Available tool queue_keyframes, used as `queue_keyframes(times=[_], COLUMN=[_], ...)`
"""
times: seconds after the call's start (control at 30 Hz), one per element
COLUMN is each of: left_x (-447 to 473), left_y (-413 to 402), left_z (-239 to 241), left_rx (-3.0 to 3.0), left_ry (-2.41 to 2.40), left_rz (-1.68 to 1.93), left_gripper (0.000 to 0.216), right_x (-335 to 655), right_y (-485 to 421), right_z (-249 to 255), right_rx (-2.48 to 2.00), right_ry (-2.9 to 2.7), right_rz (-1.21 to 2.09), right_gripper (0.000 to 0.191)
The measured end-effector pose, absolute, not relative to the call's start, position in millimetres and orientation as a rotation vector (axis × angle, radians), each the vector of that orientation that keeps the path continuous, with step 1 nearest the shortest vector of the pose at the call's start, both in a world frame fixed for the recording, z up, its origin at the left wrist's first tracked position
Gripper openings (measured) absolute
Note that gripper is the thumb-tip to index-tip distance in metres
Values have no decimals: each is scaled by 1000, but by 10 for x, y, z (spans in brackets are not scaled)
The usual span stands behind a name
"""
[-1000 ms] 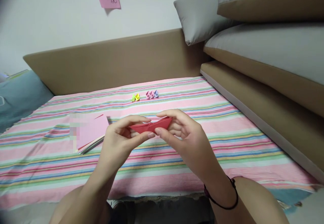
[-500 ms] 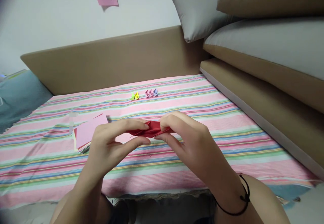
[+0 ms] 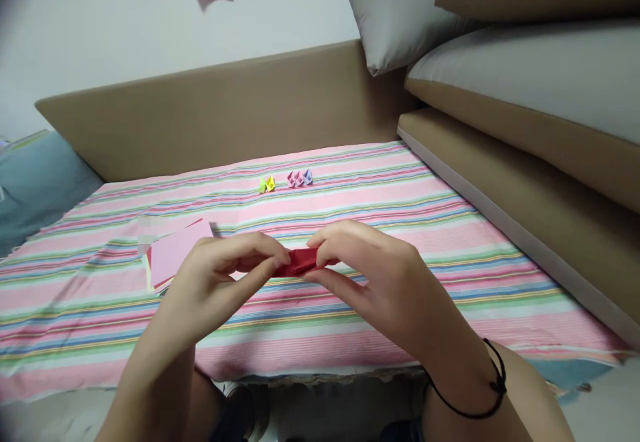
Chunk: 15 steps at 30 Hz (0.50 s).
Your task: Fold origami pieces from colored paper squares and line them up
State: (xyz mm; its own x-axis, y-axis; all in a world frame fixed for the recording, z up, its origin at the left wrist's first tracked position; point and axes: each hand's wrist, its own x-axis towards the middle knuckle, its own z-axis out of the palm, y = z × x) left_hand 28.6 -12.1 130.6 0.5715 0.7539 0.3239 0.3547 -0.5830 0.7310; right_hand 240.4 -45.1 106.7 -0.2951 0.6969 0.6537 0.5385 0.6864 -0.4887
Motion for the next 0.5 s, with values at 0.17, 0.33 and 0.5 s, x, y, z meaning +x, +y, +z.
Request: queue_keyframes(times=[0.17,0.33,0.5], left_x=[325,336,387], left_y=[-198,-202,-207], left_z=[1319,1343,1317], left_rx=[2053,1965,1878], left_ry=[950,911,909], left_rz=[911,872,819], left_gripper=[20,18,8], right_x=[2390,2375,2356], right_y=[-486,-496,-504], right_z=[1085,1076,1080], right_rx=[-998,-1046,-1123], right_ry=[-1874,-1814,-1789], right_rz=[254,299,361], right_gripper=[5,5,7])
